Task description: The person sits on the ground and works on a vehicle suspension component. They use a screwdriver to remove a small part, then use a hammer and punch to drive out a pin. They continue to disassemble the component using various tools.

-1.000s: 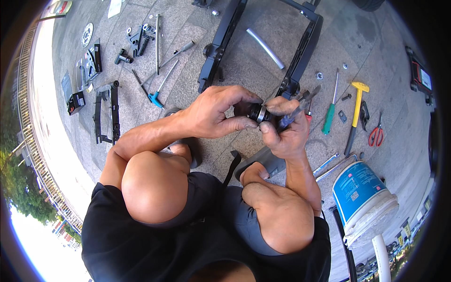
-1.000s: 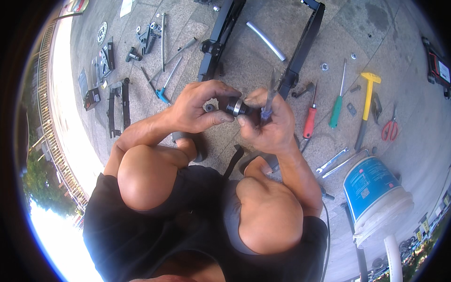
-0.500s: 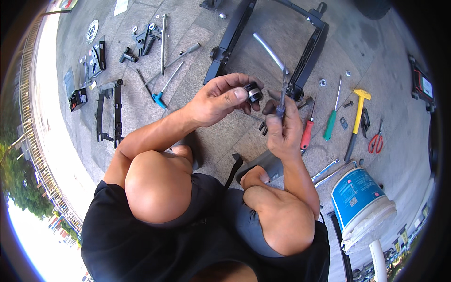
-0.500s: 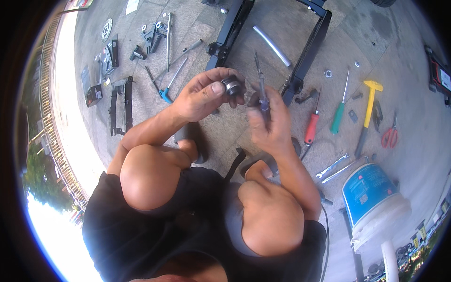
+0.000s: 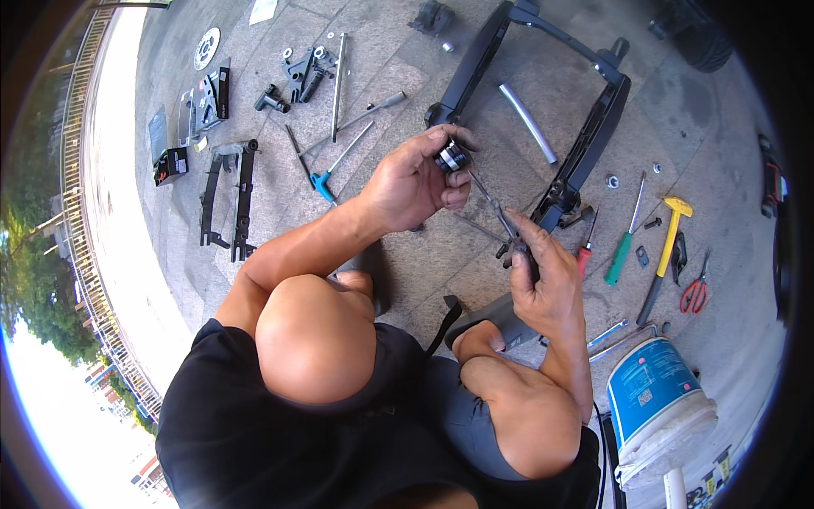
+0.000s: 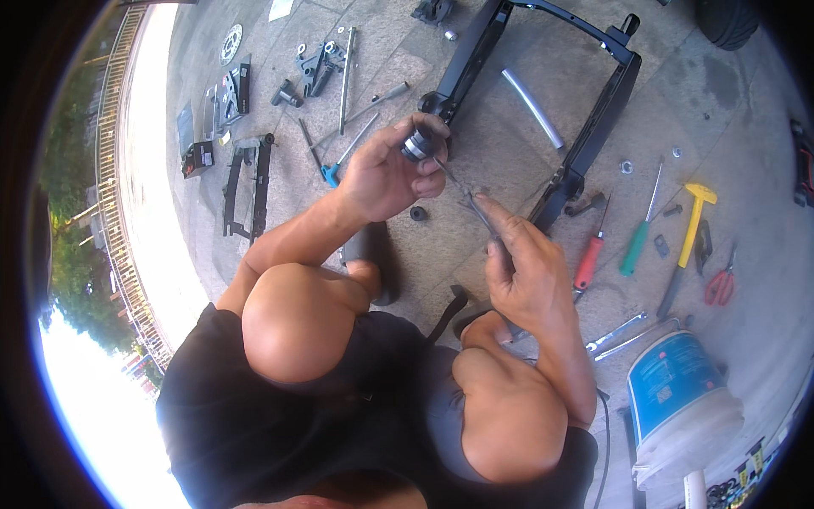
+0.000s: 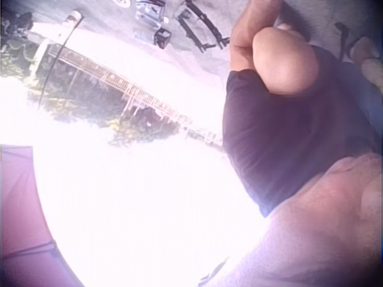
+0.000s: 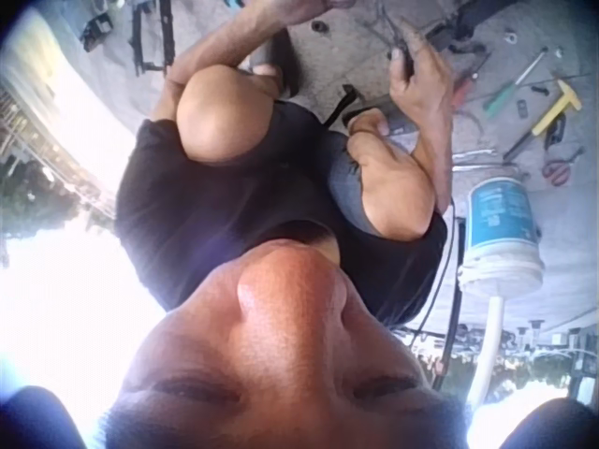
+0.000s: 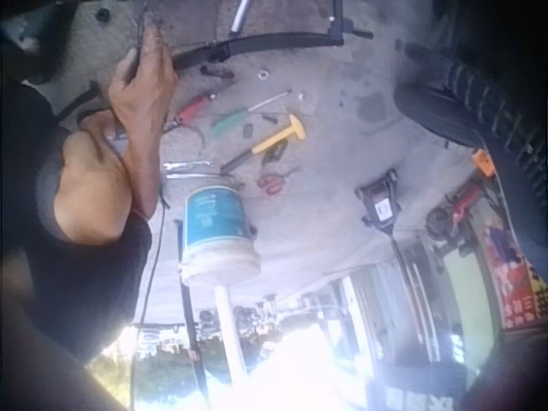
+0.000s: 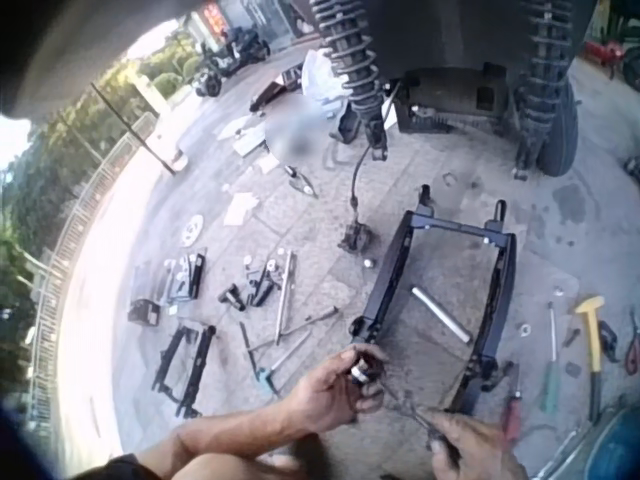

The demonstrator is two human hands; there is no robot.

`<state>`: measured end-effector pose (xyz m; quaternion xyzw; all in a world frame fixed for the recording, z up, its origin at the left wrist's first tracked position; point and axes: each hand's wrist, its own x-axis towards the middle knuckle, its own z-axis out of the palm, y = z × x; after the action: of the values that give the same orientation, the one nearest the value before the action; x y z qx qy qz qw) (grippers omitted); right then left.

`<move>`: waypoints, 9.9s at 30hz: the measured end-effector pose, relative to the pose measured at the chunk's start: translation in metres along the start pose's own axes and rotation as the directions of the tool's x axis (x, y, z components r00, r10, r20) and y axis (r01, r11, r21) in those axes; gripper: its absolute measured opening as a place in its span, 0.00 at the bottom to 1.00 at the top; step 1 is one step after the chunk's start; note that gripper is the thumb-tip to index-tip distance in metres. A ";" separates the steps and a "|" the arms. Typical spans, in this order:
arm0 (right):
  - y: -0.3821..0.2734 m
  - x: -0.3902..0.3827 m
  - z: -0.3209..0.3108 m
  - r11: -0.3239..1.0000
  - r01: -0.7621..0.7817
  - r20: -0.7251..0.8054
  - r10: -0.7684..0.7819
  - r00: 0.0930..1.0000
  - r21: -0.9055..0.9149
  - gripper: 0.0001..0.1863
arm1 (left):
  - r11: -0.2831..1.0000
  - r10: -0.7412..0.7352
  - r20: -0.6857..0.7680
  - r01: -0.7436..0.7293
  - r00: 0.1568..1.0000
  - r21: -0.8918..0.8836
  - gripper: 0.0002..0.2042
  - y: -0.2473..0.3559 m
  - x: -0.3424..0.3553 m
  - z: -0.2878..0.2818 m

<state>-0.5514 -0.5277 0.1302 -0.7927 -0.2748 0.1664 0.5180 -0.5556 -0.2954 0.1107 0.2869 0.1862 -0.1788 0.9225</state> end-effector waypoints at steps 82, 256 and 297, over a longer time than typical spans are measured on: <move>0.016 0.020 0.042 0.836 -0.266 0.025 0.290 0.957 0.480 0.23 | 0.830 -0.016 0.211 -0.105 0.977 0.547 0.37 0.005 -0.022 -0.017; 0.050 0.023 0.074 0.750 -0.242 -0.172 0.428 0.887 0.616 0.11 | 0.145 0.061 0.044 -0.052 0.997 0.988 0.24 -0.060 -0.047 -0.153; 0.023 0.022 0.068 0.830 -0.236 -0.070 0.312 0.948 0.505 0.25 | 0.859 0.195 0.125 -0.231 0.973 0.456 0.24 -0.011 -0.042 -0.052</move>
<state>-0.5650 -0.4720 0.0824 -0.6768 -0.0674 0.2435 0.6915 -0.6094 -0.2639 0.0843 0.5127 0.0704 -0.1256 0.8464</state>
